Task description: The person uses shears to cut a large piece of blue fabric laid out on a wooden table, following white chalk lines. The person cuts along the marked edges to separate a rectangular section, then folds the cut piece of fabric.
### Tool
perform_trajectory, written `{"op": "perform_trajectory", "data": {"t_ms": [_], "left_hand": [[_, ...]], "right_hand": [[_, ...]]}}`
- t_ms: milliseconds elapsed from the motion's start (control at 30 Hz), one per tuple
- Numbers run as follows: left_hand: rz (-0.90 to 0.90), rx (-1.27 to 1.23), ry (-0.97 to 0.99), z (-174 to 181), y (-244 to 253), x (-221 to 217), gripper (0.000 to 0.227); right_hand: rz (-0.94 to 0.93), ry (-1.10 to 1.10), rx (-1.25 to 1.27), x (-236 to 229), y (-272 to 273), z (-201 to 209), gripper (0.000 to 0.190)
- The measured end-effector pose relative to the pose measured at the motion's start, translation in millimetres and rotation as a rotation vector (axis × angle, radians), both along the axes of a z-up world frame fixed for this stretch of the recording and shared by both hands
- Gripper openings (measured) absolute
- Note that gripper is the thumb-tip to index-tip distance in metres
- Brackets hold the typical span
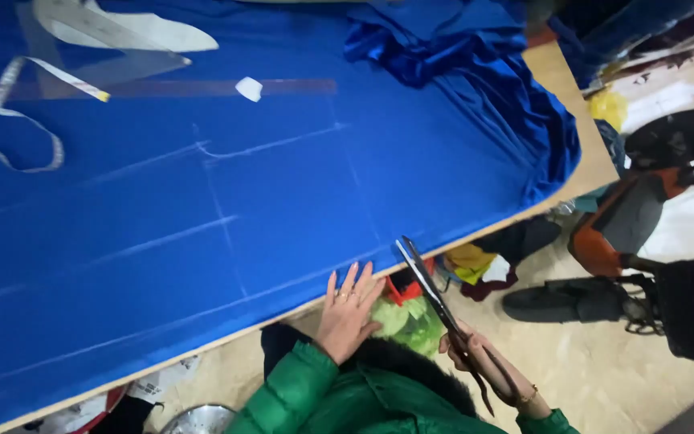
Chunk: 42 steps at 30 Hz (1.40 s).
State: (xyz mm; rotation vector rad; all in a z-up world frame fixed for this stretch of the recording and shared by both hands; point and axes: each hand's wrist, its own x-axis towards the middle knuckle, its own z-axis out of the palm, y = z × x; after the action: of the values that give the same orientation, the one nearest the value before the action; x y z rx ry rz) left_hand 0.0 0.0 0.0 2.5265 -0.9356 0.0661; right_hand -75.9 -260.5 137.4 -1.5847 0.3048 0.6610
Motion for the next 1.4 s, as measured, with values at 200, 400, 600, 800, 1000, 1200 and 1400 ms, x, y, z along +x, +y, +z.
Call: {"op": "perform_trajectory", "data": {"t_ms": [200, 400, 600, 800, 1000, 1200, 1400], "left_hand": [[0.013, 0.373, -0.172, -26, -35, -2, 0.103], [-0.039, 0.221, -0.142, -12, -36, 5, 0.086], [-0.081, 0.105, -0.129, -7, -31, 24, 0.078], [0.03, 0.236, -0.195, -19, -35, 49, 0.086], [0.058, 0.121, -0.071, -32, -52, 71, 0.1], [-0.163, 0.151, -0.129, -39, -47, 57, 0.083], [-0.219, 0.053, 0.037, -21, -31, 52, 0.072]], "right_hand": [[-0.006, 0.011, 0.078, -29, -28, 8, 0.084], [-0.115, 0.054, 0.109, -41, -29, 2, 0.074], [-0.269, 0.162, 0.275, -48, -26, -28, 0.079], [-0.206, 0.275, 0.145, -39, -6, -3, 0.06], [-0.233, 0.201, 0.14, -43, 0, -12, 0.059], [-0.14, 0.006, 0.056, -13, 13, -18, 0.076], [-0.046, -0.03, -0.101, 1, 12, -46, 0.06]]}}
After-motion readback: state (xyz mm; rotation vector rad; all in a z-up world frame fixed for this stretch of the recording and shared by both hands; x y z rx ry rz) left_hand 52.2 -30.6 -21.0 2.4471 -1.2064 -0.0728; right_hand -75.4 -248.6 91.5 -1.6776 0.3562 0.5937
